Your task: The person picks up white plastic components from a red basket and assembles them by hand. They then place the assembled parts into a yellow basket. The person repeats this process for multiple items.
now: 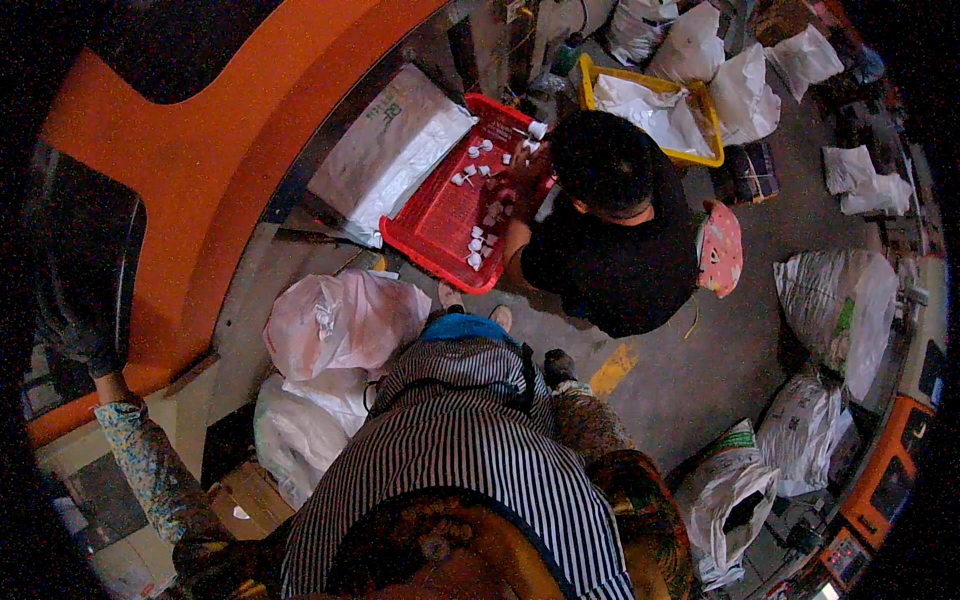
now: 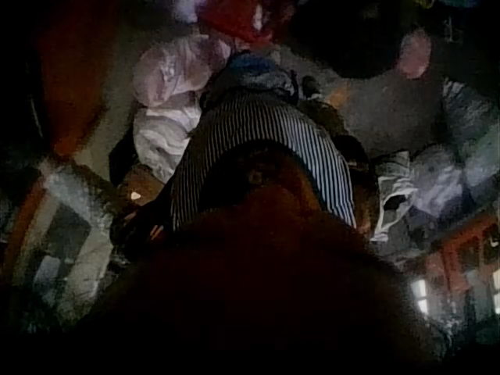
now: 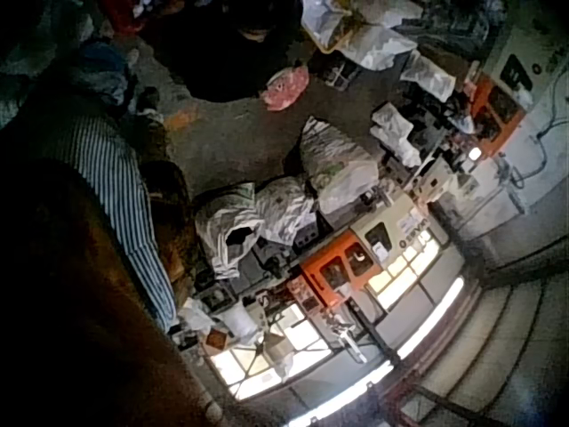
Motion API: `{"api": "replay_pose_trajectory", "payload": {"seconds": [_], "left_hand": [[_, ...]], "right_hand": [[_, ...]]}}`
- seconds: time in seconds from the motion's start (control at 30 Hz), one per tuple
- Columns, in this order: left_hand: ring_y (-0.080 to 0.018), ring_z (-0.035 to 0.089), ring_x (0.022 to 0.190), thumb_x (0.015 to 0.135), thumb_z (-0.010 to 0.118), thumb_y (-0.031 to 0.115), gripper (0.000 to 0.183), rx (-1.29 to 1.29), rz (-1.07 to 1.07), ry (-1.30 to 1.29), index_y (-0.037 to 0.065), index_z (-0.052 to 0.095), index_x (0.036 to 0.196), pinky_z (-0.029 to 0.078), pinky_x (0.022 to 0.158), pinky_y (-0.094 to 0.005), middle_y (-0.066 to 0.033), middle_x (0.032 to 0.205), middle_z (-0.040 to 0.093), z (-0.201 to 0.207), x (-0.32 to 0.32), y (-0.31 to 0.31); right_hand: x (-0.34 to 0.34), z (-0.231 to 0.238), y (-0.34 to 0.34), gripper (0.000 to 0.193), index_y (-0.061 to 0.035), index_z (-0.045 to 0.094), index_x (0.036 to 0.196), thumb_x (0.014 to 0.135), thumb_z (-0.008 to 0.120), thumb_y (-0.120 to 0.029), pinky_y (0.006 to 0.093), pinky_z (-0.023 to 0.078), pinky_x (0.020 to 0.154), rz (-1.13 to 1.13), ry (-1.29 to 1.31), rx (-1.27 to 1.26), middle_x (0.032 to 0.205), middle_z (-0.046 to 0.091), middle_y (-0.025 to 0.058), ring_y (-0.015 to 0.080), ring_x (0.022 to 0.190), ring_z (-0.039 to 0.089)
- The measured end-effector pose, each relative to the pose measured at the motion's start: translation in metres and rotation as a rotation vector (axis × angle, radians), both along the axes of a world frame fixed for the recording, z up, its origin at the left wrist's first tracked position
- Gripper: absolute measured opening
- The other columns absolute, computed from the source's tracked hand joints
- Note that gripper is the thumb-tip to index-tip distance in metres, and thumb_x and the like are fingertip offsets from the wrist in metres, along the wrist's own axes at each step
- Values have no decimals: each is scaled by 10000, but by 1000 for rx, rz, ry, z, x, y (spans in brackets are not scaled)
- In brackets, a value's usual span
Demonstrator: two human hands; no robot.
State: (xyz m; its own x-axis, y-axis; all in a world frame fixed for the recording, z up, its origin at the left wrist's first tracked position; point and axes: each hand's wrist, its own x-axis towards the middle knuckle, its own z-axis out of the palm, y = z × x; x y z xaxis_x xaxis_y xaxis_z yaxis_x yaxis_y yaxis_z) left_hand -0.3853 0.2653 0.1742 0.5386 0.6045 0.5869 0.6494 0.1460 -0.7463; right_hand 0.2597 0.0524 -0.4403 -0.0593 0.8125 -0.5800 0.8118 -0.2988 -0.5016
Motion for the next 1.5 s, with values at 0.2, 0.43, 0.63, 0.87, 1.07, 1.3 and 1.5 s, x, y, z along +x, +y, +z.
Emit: {"api": "replay_pose_trajectory", "payload": {"seconds": [0.2,0.43,0.63,0.87,1.07,1.3,1.5], "left_hand": [[-319,481,1208,880,660,254,437,7,-53,22,110,554,1278,401,1004,-438,-118,1347,513,2,6,2],[-329,500,1194,884,659,237,421,5,-42,33,100,549,1266,408,1007,-433,-128,1337,524,3,6,3],[-332,493,1200,894,647,217,420,9,-96,9,92,539,1281,414,1003,-434,-131,1336,524,3,20,4],[-335,481,1211,887,648,234,434,1,-47,14,96,541,1285,408,1008,-434,-131,1351,508,2,15,3],[-335,475,1217,905,618,265,431,-2,-69,18,99,539,1295,397,1018,-436,-128,1349,513,2,17,3],[-327,476,1218,916,598,259,421,-2,-75,21,90,535,1296,392,1024,-437,-121,1349,516,2,24,3],[-330,484,1209,915,602,248,414,-13,-79,10,79,535,1287,385,1031,-441,-121,1346,520,2,16,2]], "right_hand": [[1,-3,-1,270,-18,673,888,840,593,-272,439,516,736,-23,-31,13,908,652,194,348,835,618],[-6,9,15,304,-24,668,923,851,585,-308,448,512,772,242,-167,-95,978,647,197,367,881,612],[-8,13,9,303,-48,662,978,851,579,-311,443,510,805,-96,9,-111,1020,647,183,372,929,611],[-14,26,17,313,-55,667,1020,846,576,-299,433,508,837,-187,-21,-240,1074,645,179,369,969,611],[-13,35,17,292,-48,671,995,839,587,-281,426,505,839,-106,-7,-162,1069,645,182,363,975,610],[-14,27,19,304,-63,660,1083,803,594,-165,393,482,871,-120,5,-258,1099,655,165,316,1043,606],[-13,28,17,318,-48,664,1031,822,639,-287,399,497,889,-266,59,-235,1103,644,174,335,1027,602]]}}
